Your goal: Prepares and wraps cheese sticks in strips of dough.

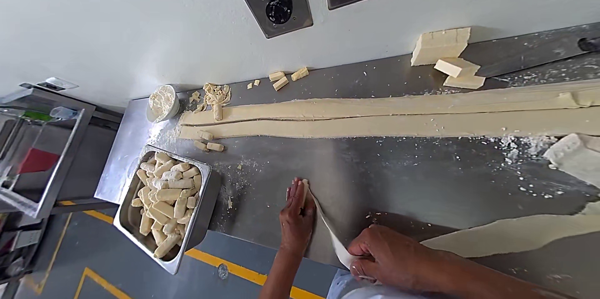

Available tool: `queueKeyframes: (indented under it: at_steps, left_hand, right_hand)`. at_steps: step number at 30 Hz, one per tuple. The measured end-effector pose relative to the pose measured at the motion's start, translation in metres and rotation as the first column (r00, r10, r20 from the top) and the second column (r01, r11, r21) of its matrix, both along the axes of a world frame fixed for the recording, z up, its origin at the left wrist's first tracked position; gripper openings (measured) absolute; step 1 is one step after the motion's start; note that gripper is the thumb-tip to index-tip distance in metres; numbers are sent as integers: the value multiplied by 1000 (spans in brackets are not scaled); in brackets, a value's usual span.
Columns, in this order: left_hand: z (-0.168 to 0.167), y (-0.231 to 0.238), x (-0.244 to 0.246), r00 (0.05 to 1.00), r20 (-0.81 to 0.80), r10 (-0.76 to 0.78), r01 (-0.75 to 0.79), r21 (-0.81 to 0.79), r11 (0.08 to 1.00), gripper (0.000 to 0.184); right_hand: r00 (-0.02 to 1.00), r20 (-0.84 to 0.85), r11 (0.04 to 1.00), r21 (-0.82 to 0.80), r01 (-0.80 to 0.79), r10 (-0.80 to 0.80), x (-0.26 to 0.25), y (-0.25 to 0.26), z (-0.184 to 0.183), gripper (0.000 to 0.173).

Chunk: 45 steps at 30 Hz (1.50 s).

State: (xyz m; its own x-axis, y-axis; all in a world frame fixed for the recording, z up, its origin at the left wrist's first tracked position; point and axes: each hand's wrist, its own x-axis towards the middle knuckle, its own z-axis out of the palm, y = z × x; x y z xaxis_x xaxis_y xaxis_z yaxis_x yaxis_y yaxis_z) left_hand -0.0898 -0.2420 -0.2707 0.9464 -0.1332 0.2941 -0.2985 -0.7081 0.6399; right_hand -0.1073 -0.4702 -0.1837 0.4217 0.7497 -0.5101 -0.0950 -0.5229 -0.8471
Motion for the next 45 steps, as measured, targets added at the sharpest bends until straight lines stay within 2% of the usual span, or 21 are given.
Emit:
queueKeyframes:
  at_steps: [3, 6, 8, 10, 12, 14, 17, 19, 22, 24, 27, 29, 31, 34, 36, 39, 41, 43, 45]
  left_hand:
    - [-4, -3, 4, 998, 56, -10, 10, 0, 1000, 23]
    - [-6, -2, -5, 983, 113, -145, 132, 111, 985, 25]
    - [-3, -1, -9, 978, 76, -195, 189, 76, 979, 28]
    - [0, 4, -5, 995, 22, -94, 94, -31, 995, 30]
    - [-4, 6, -1, 1000, -8, -18, 17, -56, 998, 42]
    - [-6, 0, 0, 998, -10, -63, 63, -14, 998, 45]
    - [-6, -7, -2, 995, 28, -95, 94, 29, 995, 29]
    - [-6, -11, -2, 995, 65, -76, 71, 75, 995, 26]
    - [-2, -12, -9, 985, 45, -168, 163, 105, 981, 30]
    - [-1, -5, -7, 992, 35, -123, 120, 64, 991, 30]
    - [-7, -10, -4, 995, 35, -95, 94, 29, 995, 40]
    - [-7, -15, -4, 993, 59, -98, 98, 8, 995, 29]
    - [-7, -15, -3, 992, 98, -82, 77, 52, 996, 25]
    - [-4, -13, -11, 975, 74, -208, 199, 118, 973, 31]
    - [0, -9, -10, 986, 38, -160, 157, 57, 986, 31]
    - [-8, -12, -8, 995, 20, -98, 97, 18, 995, 46]
    - [-8, -19, -7, 995, 37, -96, 96, 6, 995, 37]
    - [-5, -21, -5, 995, 74, -63, 59, 49, 997, 31]
    - [-3, -21, -8, 990, 57, -131, 123, 127, 984, 33]
  right_hand:
    - [997, -59, 999, 17, 50, -49, -2, -4, -5, 33]
    - [995, -74, 998, -5, 61, -61, -3, -11, -5, 34]
    - [992, -84, 995, -10, 95, -95, -3, -17, -5, 34]
    - [986, -115, 993, 10, 119, -117, -5, -18, -8, 33]
    - [984, -129, 992, 25, 123, -119, -6, -17, -8, 32]
    - [982, -133, 990, 43, 137, -131, -7, -16, -7, 32]
    - [987, -111, 992, 45, 120, -115, -9, -15, -8, 34]
    - [995, -77, 998, -21, 60, -61, -6, -18, -6, 37]
    - [999, -52, 995, -98, -14, 9, -4, -23, -5, 39]
    - [997, -70, 998, -59, 4, -8, -6, -20, -8, 36]
    - [991, -111, 997, 4, 71, -70, -6, -15, -9, 33]
    - [990, -118, 997, 2, 81, -80, -6, -15, -9, 33]
    - [993, -90, 997, -43, 67, -71, -6, -17, -12, 35]
    - [993, -100, 995, -84, 61, -69, -3, -23, -14, 36]
    - [985, -149, 996, -40, 85, -90, -5, -21, -18, 34]
    - [968, -212, 989, 33, 142, -132, -9, -14, -23, 32]
    - [959, -241, 985, 49, 167, -150, -9, -13, -25, 29]
    - [948, -273, 983, 40, 181, -163, -11, -13, -27, 28]
    - [936, -305, 980, 27, 195, -178, -12, -15, -29, 27]
